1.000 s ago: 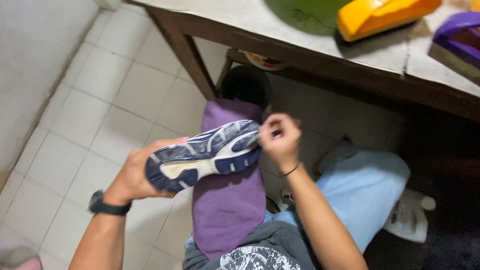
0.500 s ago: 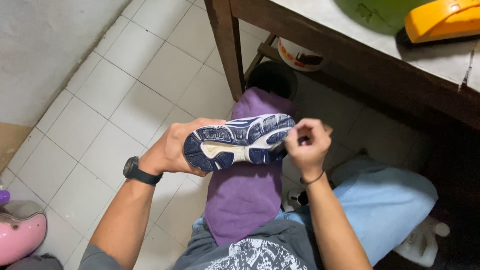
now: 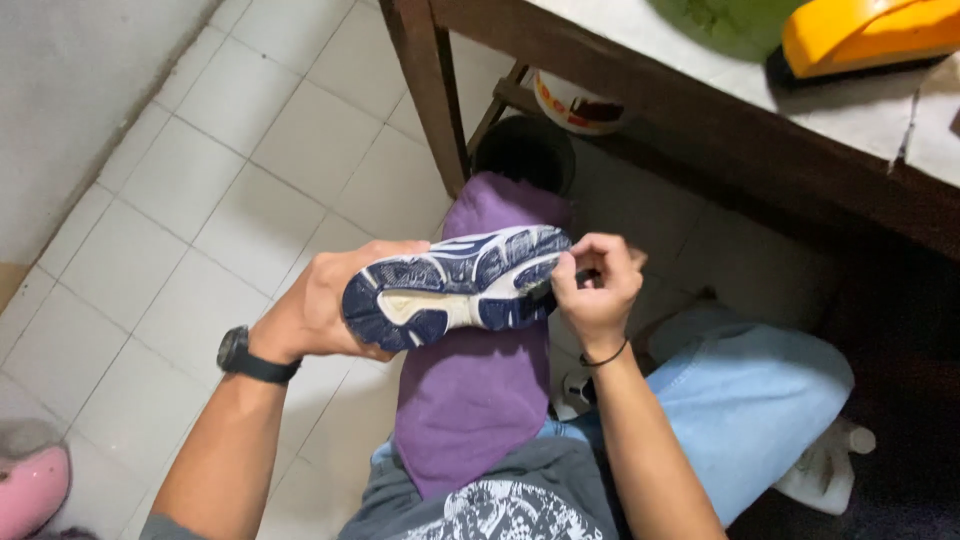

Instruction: The person cleans the sole of a white and blue sneaker using a purple brush and a small black brush. They repeatedly dip the brushes into a yellow cup of liquid and scrub the shoe's sole while seated on the floor.

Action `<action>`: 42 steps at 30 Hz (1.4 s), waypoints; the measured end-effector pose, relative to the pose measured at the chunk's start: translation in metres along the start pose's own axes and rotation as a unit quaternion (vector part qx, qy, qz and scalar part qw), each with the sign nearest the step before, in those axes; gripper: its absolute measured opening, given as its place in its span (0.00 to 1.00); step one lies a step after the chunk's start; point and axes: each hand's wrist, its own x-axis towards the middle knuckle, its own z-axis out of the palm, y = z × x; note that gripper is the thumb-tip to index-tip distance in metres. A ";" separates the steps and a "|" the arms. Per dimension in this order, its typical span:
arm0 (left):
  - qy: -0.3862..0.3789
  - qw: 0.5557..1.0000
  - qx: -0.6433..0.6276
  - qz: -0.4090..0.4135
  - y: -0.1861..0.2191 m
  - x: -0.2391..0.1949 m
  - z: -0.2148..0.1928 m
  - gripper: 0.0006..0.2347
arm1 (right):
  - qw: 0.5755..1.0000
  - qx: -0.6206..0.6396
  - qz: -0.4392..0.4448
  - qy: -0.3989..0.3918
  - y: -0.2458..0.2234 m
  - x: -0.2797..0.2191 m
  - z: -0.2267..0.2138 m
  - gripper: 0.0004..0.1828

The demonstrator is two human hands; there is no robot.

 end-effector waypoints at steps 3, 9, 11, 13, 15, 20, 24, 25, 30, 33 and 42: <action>-0.007 1.000 -0.014 -0.013 -0.005 -0.002 0.003 0.39 | 0.999 0.002 0.040 0.010 0.057 -0.008 -0.005 0.07; 0.017 1.000 0.017 0.008 -0.007 0.006 -0.001 0.38 | 0.995 -0.036 -0.082 -0.035 0.014 -0.010 -0.003 0.08; 0.017 1.000 -0.007 0.002 -0.014 0.001 0.001 0.39 | 0.999 -0.041 0.006 0.016 0.081 -0.015 -0.011 0.10; 0.018 1.000 -0.008 -0.010 -0.011 -0.006 0.002 0.39 | 0.999 -0.036 0.008 0.003 0.015 -0.019 -0.011 0.09; 0.021 1.000 0.000 0.000 -0.012 0.004 -0.002 0.39 | 1.000 -0.028 -0.005 0.009 -0.005 -0.010 -0.005 0.08; 0.031 0.999 0.007 -0.015 -0.009 0.002 0.003 0.36 | 0.996 -0.070 0.037 0.031 0.037 -0.011 -0.017 0.11; 0.031 0.999 0.005 -0.020 -0.007 0.004 0.002 0.35 | 0.995 -0.084 -0.045 -0.005 0.002 -0.021 -0.013 0.09; 0.026 0.999 0.007 -0.020 -0.006 0.006 0.003 0.36 | 0.997 -0.076 -0.017 0.010 0.027 -0.020 -0.016 0.09; 0.016 1.000 0.000 -0.013 -0.009 0.010 0.009 0.39 | 1.000 -0.024 -0.011 0.003 -0.018 -0.015 -0.021 0.09; 0.006 1.000 -0.011 -0.020 -0.008 0.013 0.015 0.37 | 0.996 -0.085 -0.027 0.004 0.012 -0.026 -0.032 0.08; -0.015 1.000 0.013 0.012 -0.006 0.020 0.025 0.37 | 0.984 -0.168 -0.011 0.061 0.045 -0.035 -0.051 0.11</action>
